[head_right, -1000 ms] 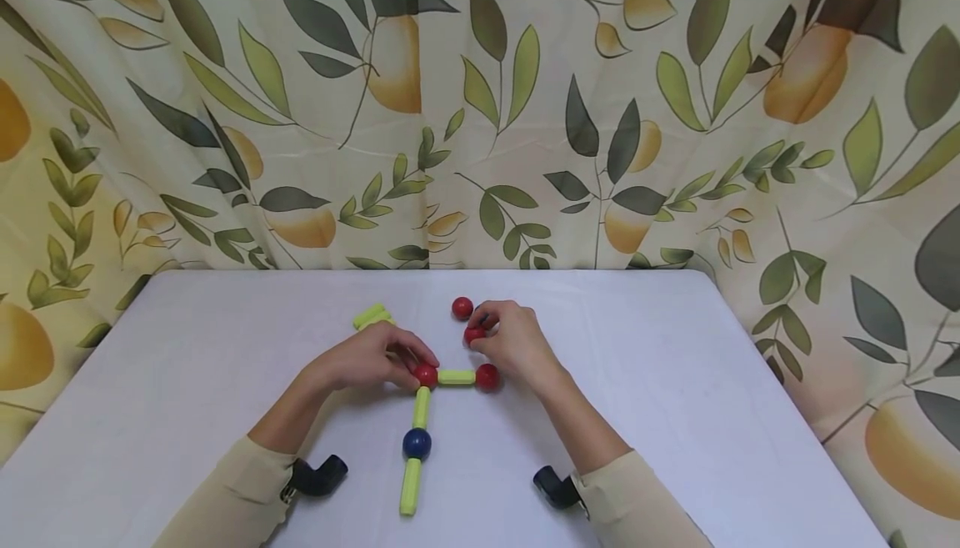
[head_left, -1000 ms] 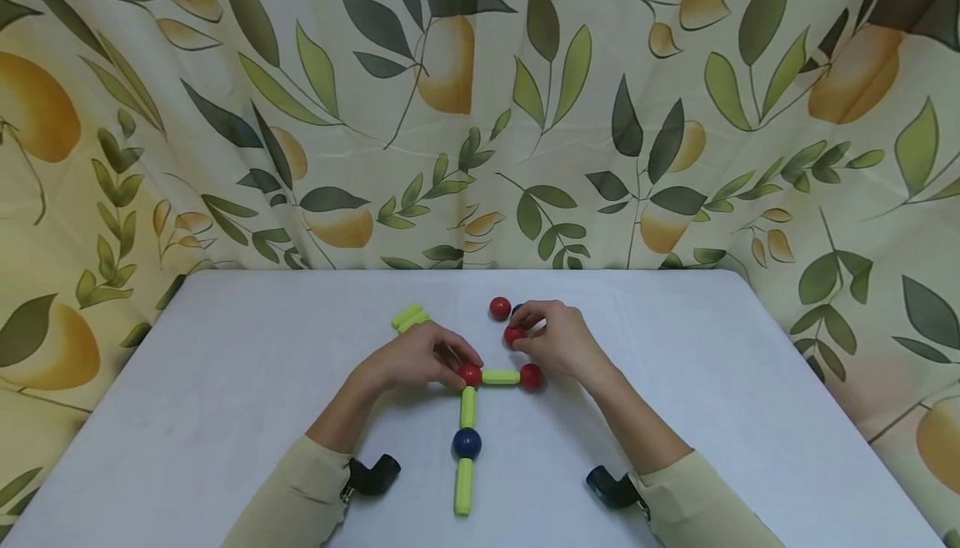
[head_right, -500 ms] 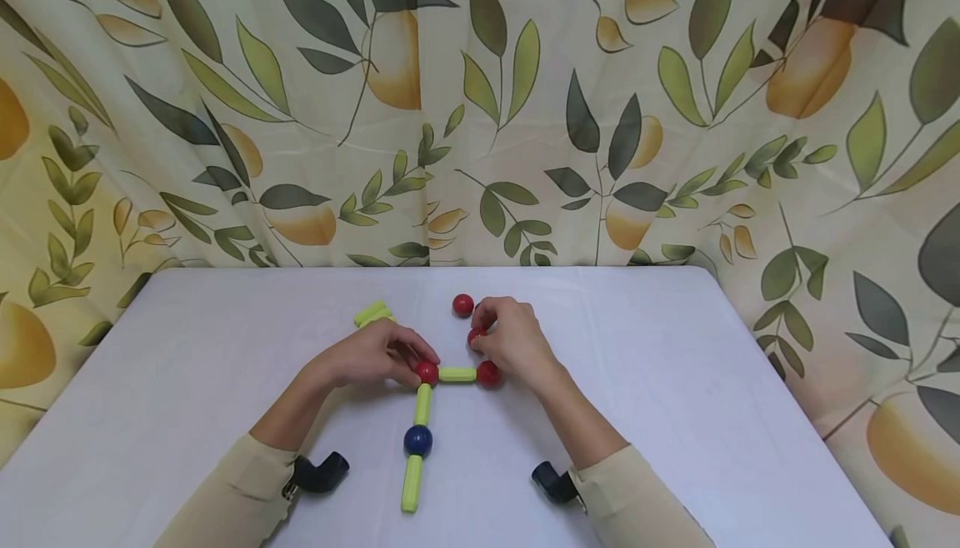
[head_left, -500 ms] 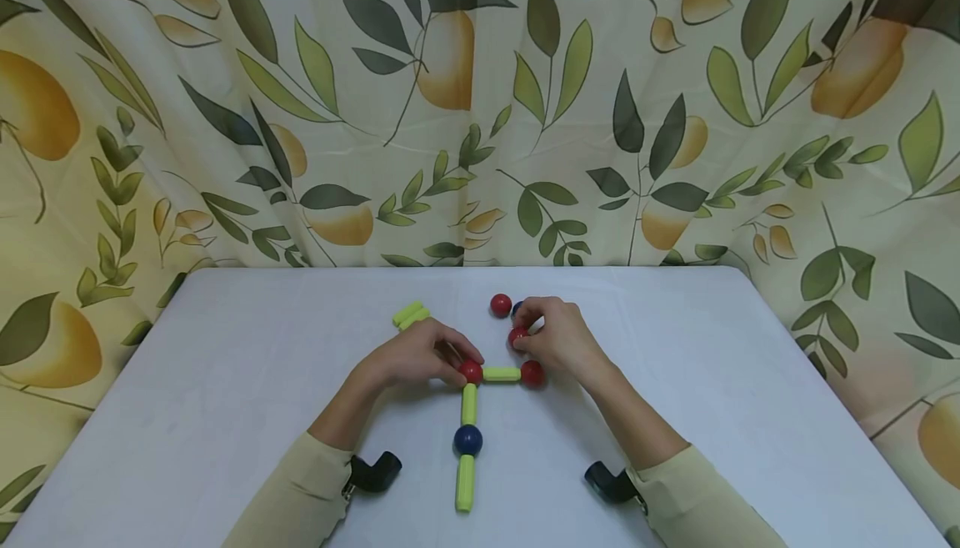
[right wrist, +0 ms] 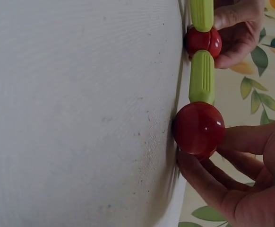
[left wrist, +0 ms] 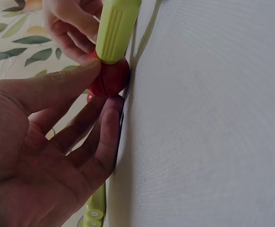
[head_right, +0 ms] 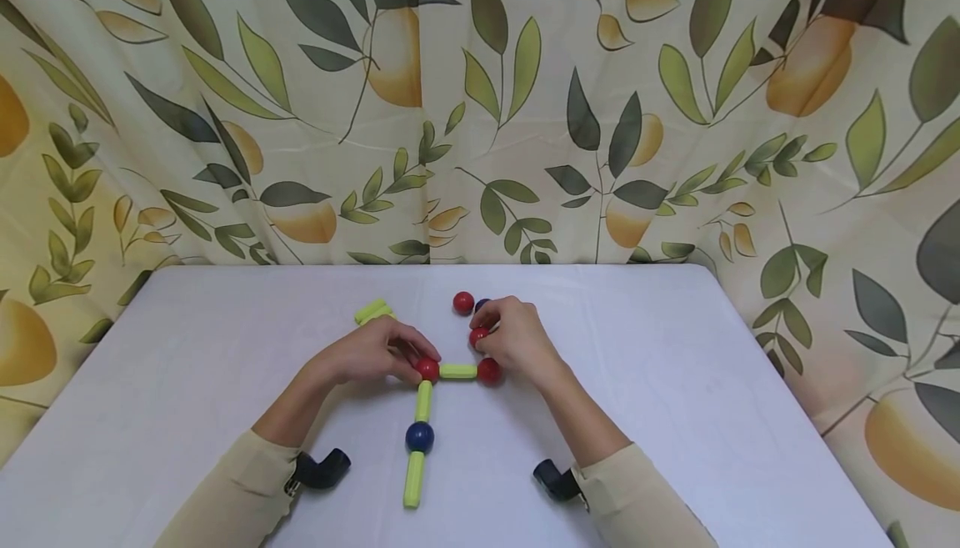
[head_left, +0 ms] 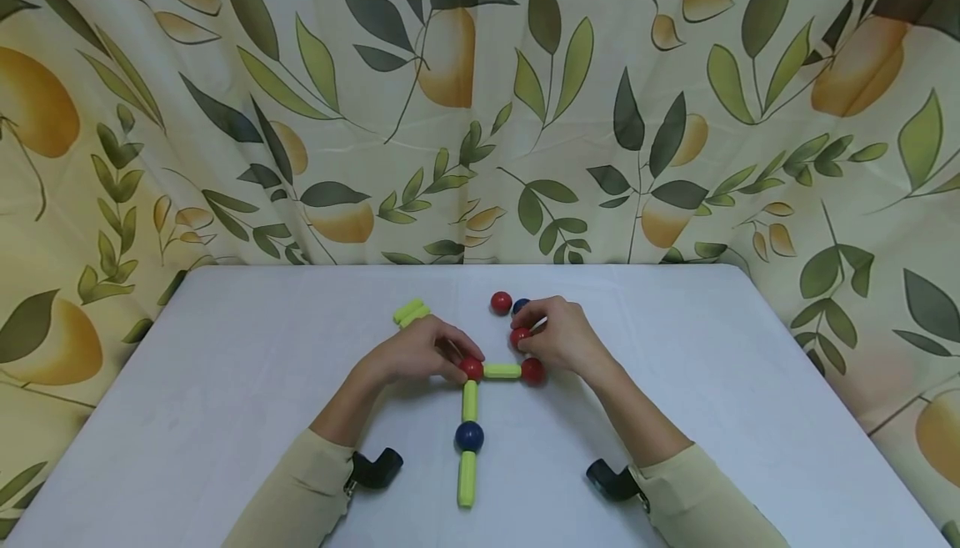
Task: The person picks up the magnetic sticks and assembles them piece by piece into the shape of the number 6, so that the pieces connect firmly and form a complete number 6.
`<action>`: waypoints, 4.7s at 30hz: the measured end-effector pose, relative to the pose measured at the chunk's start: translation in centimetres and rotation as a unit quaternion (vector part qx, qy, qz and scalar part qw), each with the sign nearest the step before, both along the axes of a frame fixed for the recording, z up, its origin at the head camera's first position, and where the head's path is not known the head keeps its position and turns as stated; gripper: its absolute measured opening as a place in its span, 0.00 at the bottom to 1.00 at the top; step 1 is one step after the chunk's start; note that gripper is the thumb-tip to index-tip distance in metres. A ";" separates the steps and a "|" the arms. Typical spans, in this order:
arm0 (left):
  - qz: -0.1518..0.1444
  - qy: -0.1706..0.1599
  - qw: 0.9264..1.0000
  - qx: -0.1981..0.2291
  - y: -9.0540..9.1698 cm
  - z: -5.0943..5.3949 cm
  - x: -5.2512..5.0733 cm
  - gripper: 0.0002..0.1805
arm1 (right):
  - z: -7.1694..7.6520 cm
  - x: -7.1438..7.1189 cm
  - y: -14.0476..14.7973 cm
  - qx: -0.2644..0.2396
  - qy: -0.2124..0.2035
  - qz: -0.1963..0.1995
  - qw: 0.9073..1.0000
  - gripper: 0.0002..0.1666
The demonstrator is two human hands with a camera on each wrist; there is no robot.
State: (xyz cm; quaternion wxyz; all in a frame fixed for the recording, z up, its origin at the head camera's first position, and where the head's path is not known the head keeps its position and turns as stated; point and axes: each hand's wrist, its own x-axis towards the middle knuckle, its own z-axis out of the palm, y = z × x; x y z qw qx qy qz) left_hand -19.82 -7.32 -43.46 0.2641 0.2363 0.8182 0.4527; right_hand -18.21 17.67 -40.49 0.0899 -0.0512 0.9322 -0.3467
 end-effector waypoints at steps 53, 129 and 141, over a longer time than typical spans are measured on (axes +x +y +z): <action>0.011 -0.014 1.000 -0.002 0.1 0.1 0.2 0.16 | 2.6 8.8 -0.5 -0.055 -0.021 0.151 0.987 0.14; 0.007 0.001 1.000 -0.009 -0.1 -0.2 0.0 0.15 | 0.6 13.2 -4.9 -0.054 -0.202 0.251 0.945 0.21; 0.010 0.001 1.000 -0.009 0.0 0.0 0.1 0.15 | 0.3 13.4 -5.0 -0.062 -0.188 0.251 0.948 0.17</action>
